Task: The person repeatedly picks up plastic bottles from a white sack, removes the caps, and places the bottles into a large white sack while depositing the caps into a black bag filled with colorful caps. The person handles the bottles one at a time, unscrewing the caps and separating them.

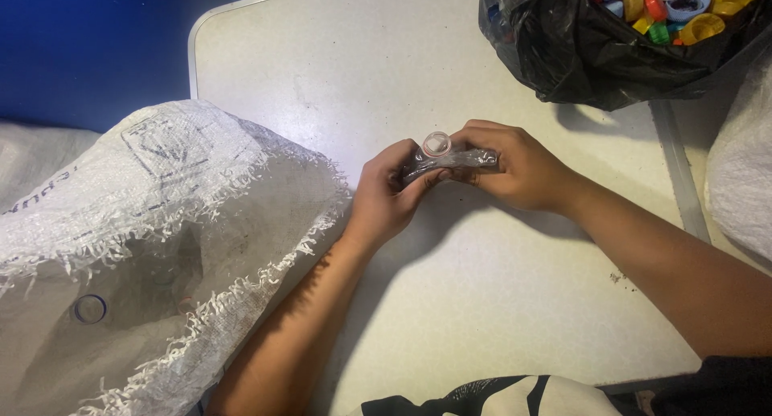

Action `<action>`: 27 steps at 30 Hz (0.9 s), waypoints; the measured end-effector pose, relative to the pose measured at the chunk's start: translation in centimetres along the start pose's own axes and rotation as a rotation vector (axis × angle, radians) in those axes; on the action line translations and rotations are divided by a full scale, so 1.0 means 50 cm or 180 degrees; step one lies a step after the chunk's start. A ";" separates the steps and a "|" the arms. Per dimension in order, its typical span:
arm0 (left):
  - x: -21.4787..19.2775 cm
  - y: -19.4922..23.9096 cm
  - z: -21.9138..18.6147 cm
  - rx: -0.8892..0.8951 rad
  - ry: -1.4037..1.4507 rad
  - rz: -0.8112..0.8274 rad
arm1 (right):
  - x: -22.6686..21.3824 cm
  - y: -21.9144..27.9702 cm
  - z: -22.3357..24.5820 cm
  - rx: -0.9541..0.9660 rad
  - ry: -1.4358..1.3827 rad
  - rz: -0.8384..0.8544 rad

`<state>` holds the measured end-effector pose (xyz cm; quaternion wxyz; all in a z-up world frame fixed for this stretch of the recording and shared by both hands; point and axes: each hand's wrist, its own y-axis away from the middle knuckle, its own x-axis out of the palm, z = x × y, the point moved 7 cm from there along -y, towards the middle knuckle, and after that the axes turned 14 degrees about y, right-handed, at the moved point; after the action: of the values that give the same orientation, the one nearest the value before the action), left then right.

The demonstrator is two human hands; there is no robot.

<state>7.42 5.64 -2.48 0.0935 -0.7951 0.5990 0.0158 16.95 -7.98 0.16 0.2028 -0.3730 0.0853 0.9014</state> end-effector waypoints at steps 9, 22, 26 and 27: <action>-0.009 -0.005 0.026 -0.0276 0.1184 0.0312 | 0.009 0.011 0.024 -0.0075 -0.0372 -0.0094; -0.010 0.005 0.008 0.0057 0.0489 0.0231 | -0.073 0.044 0.181 -0.1083 0.1517 -0.1505; -0.007 0.003 0.002 0.0337 0.0337 0.0320 | -0.021 0.018 0.291 -0.1521 0.1753 -0.1333; -0.008 0.005 -0.002 0.0342 0.0324 0.0281 | -0.003 -0.004 0.311 -0.1561 0.1744 -0.1323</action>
<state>7.06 5.95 -2.35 0.1047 -0.7615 0.6374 -0.0527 7.21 -3.11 11.28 0.2553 -0.6454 -0.1580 0.7024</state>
